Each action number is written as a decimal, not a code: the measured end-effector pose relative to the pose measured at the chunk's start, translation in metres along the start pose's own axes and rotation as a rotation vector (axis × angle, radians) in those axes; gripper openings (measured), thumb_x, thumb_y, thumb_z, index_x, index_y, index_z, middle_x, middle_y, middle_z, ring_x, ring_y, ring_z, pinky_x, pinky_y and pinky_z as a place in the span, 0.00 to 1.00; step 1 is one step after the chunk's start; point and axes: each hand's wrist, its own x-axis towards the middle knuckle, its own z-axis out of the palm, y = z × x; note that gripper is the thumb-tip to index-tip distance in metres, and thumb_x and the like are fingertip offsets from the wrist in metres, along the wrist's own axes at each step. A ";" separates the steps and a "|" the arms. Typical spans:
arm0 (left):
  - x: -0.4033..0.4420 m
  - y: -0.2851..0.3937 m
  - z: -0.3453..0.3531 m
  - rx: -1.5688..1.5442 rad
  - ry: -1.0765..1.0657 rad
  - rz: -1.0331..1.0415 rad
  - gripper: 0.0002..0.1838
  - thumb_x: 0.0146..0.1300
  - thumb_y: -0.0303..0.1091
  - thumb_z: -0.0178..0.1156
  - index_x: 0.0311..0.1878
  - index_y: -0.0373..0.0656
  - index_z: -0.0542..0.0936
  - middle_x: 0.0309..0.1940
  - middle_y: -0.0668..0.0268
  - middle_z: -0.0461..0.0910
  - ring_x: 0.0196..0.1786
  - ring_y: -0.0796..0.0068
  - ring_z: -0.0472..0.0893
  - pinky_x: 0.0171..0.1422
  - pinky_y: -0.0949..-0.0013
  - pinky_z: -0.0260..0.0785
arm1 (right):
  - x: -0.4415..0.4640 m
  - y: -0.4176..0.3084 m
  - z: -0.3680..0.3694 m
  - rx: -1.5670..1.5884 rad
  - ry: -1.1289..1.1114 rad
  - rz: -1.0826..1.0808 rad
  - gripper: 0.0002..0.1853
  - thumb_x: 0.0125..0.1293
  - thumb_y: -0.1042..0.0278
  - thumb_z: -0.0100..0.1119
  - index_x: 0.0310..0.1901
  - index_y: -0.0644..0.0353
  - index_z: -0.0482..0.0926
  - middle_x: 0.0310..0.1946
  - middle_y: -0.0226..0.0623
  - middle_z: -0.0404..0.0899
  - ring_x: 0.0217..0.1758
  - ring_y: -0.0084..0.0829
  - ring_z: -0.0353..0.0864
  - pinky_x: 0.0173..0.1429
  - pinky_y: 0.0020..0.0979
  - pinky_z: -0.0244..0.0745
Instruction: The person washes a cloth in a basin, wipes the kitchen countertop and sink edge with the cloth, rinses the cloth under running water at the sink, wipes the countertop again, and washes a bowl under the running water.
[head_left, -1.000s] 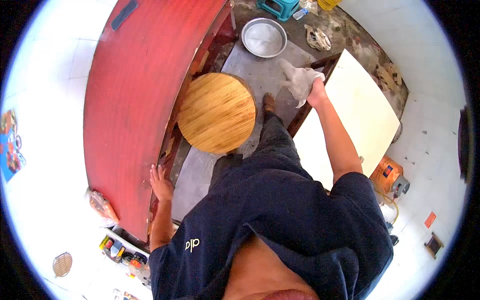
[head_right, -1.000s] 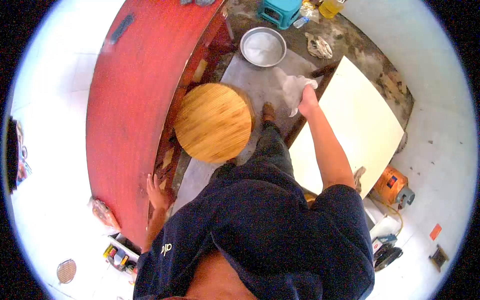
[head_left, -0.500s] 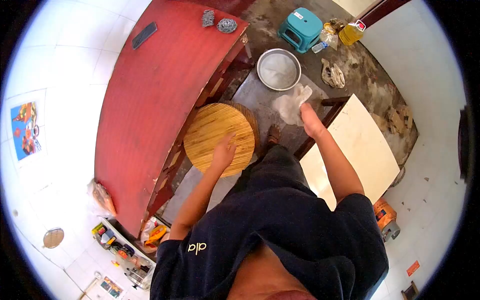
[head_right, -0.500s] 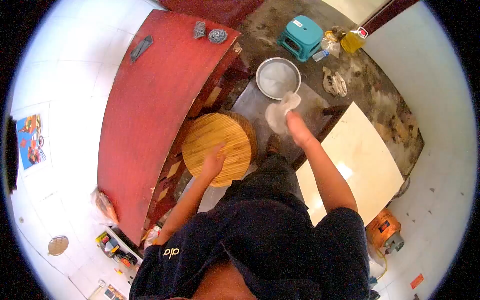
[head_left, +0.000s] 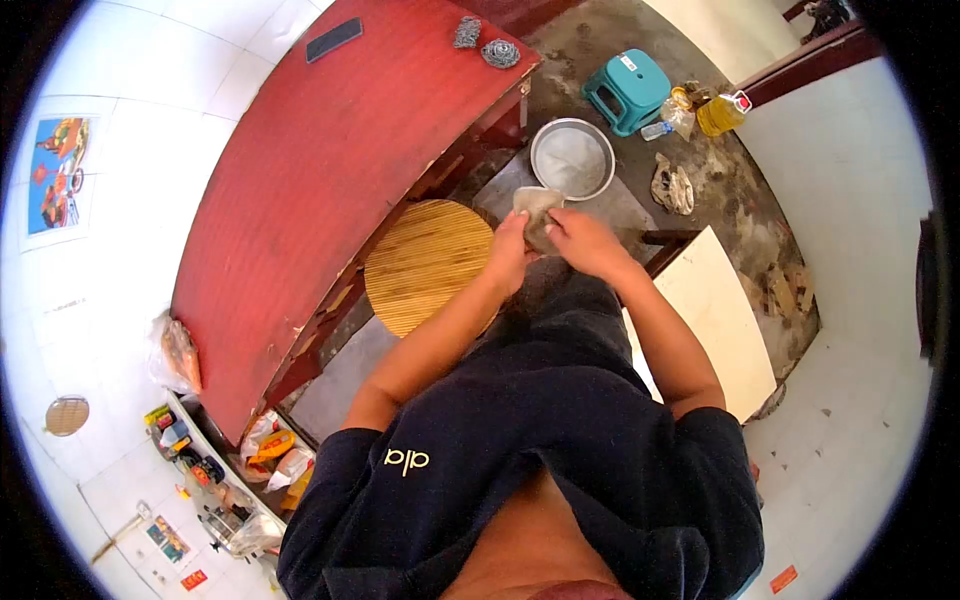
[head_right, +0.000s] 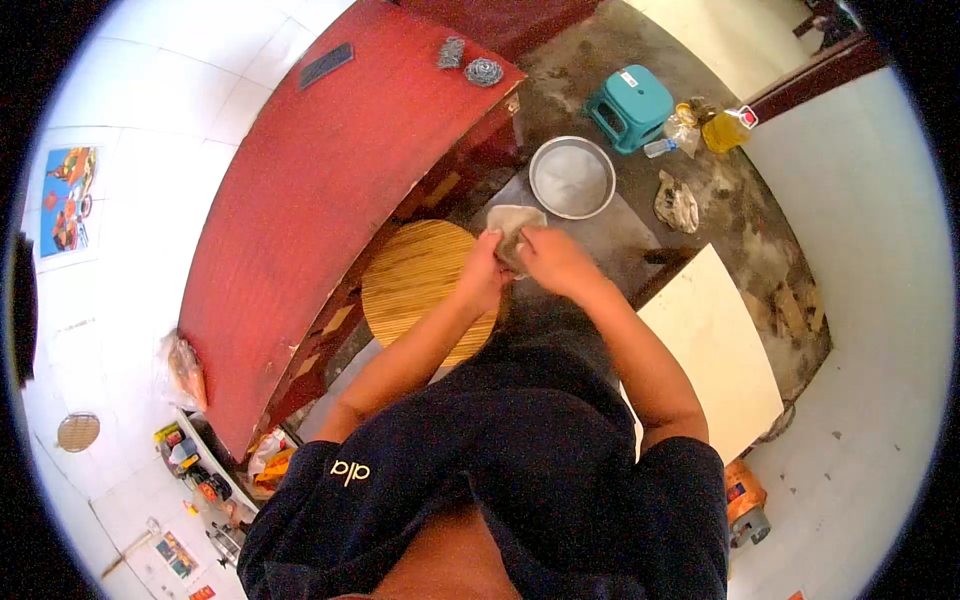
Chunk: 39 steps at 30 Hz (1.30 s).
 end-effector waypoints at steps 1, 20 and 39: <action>-0.004 0.012 0.007 0.016 0.058 0.059 0.18 0.72 0.45 0.44 0.59 0.48 0.70 0.50 0.66 0.77 0.51 0.70 0.77 0.55 0.63 0.70 | 0.009 0.015 -0.006 0.138 0.003 0.007 0.13 0.64 0.65 0.51 0.43 0.62 0.80 0.39 0.54 0.81 0.43 0.49 0.82 0.49 0.43 0.76; 0.093 0.078 0.121 0.711 0.149 0.223 0.18 0.70 0.37 0.53 0.58 0.38 0.75 0.45 0.65 0.81 0.45 0.76 0.79 0.52 0.71 0.71 | 0.134 0.258 -0.056 1.118 -0.242 0.310 0.26 0.69 0.60 0.51 0.65 0.60 0.66 0.60 0.35 0.71 0.64 0.30 0.68 0.68 0.31 0.60; 0.265 0.194 0.047 0.881 0.778 0.683 0.32 0.52 0.41 0.72 0.56 0.36 0.71 0.54 0.53 0.73 0.53 0.59 0.75 0.56 0.57 0.68 | 0.104 0.307 -0.113 0.897 0.137 0.620 0.19 0.69 0.62 0.50 0.55 0.66 0.74 0.47 0.31 0.78 0.49 0.23 0.74 0.55 0.25 0.66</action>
